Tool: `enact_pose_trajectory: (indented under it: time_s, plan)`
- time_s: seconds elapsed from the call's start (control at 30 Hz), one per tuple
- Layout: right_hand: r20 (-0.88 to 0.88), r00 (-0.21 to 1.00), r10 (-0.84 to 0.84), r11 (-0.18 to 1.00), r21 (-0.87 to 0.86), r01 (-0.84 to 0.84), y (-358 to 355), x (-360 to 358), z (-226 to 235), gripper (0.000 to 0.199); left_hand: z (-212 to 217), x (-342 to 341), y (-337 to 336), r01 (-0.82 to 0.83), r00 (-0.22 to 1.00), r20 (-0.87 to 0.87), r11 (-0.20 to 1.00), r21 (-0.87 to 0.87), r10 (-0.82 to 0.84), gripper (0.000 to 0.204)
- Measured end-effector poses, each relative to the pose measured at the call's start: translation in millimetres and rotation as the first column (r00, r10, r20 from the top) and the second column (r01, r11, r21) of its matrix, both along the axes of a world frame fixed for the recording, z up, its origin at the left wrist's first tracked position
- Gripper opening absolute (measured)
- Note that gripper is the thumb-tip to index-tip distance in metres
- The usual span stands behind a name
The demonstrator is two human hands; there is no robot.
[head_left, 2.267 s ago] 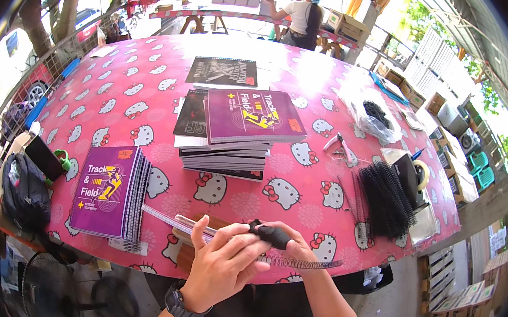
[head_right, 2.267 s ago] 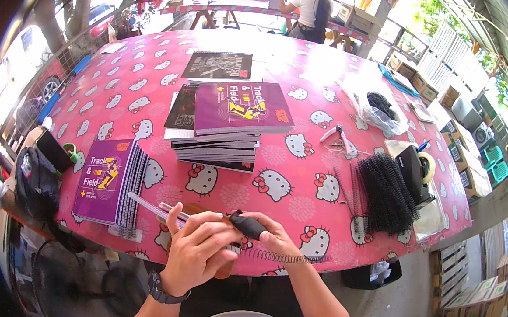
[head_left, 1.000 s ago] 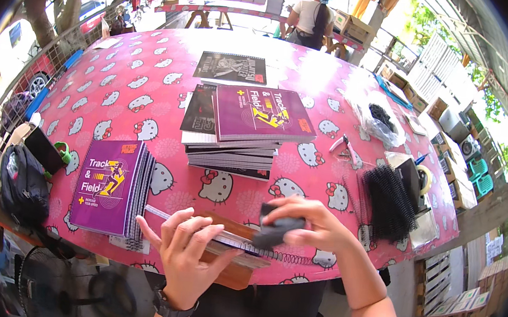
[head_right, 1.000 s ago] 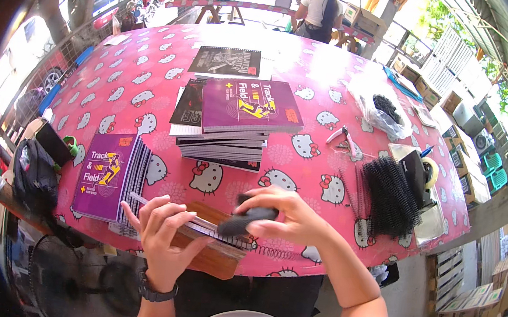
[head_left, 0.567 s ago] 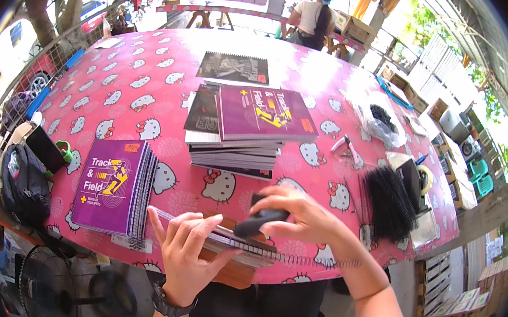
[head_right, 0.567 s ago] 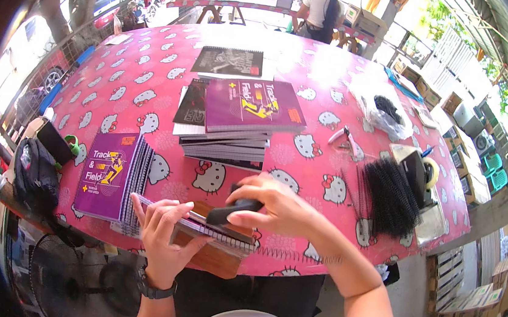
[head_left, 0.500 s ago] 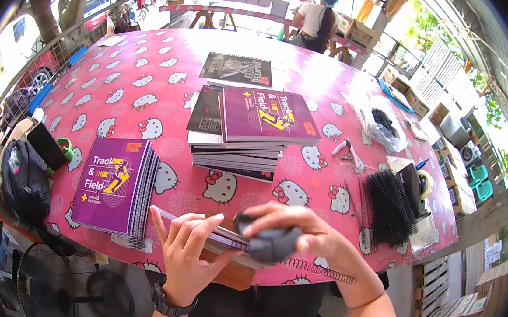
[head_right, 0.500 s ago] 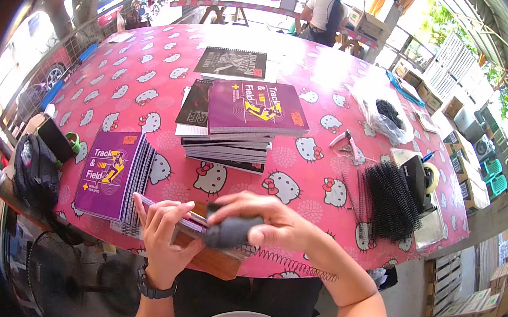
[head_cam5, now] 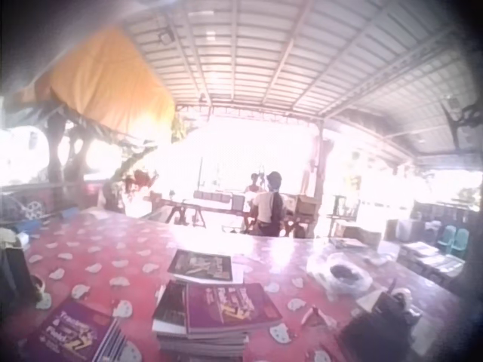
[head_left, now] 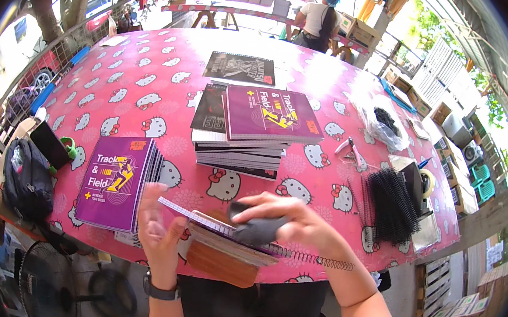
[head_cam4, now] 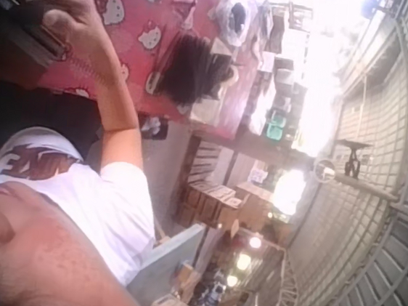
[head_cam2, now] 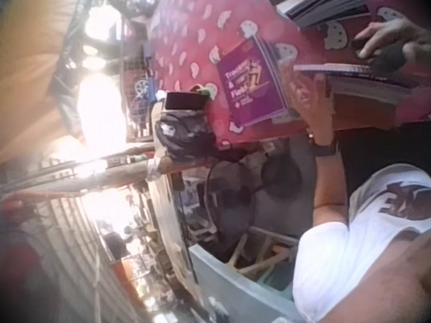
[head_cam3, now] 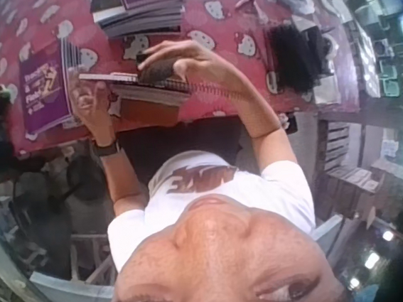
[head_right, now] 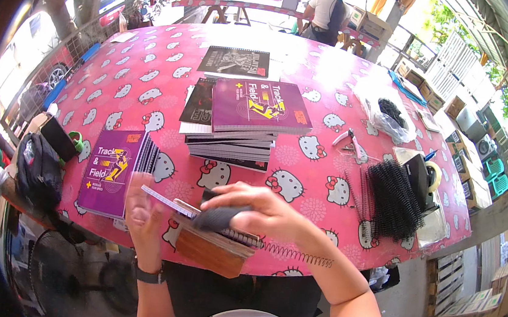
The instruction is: The person binds multiple notebooks by manually threading black plastic coils through the pre-punched holes in the covers and pages, handling each notebook one at a time and placing them on a stack when finished.
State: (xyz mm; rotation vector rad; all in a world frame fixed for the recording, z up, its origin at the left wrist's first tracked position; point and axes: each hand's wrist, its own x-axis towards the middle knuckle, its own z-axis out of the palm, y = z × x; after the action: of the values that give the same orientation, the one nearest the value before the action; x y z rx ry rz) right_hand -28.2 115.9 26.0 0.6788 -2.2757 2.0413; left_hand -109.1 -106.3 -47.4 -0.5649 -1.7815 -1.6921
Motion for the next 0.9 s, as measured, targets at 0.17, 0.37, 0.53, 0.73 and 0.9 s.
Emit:
enact_pose_trajectory:
  time_s: [0.17, 0.37, 0.53, 0.73, 0.9]
  plan:
    - [0.06, 0.985, -0.164, 0.976, 0.153, 0.153, 3, -8, -12, 0.046, -5, 6, 1, 0.328, 0.761, 0.39, 0.826, 0.457, -0.518, 0.042]
    - [0.082, 0.952, -0.295, 0.887, 0.393, 0.241, -1, -19, -10, 0.045, -6, 11, 6, 0.356, 0.698, 0.394, 0.766, 0.535, -0.599, 0.038]
    - [0.0, 0.979, -0.205, 0.856, 0.485, 0.179, -12, -21, -6, 0.043, 0, 13, 4, 0.357, 0.668, 0.396, 0.738, 0.573, -0.63, 0.037]
    - [0.028, 1.0, -0.001, 0.998, -0.064, 0.003, -14, -20, -4, 0.035, 0, 11, 5, 0.378, 0.668, 0.389, 0.74, 0.557, -0.634, 0.035]
    - [0.012, 0.994, -0.105, 0.969, 0.226, 0.1, -7, -27, -9, 0.043, 4, 11, 7, 0.399, 0.649, 0.382, 0.722, 0.566, -0.658, 0.036]
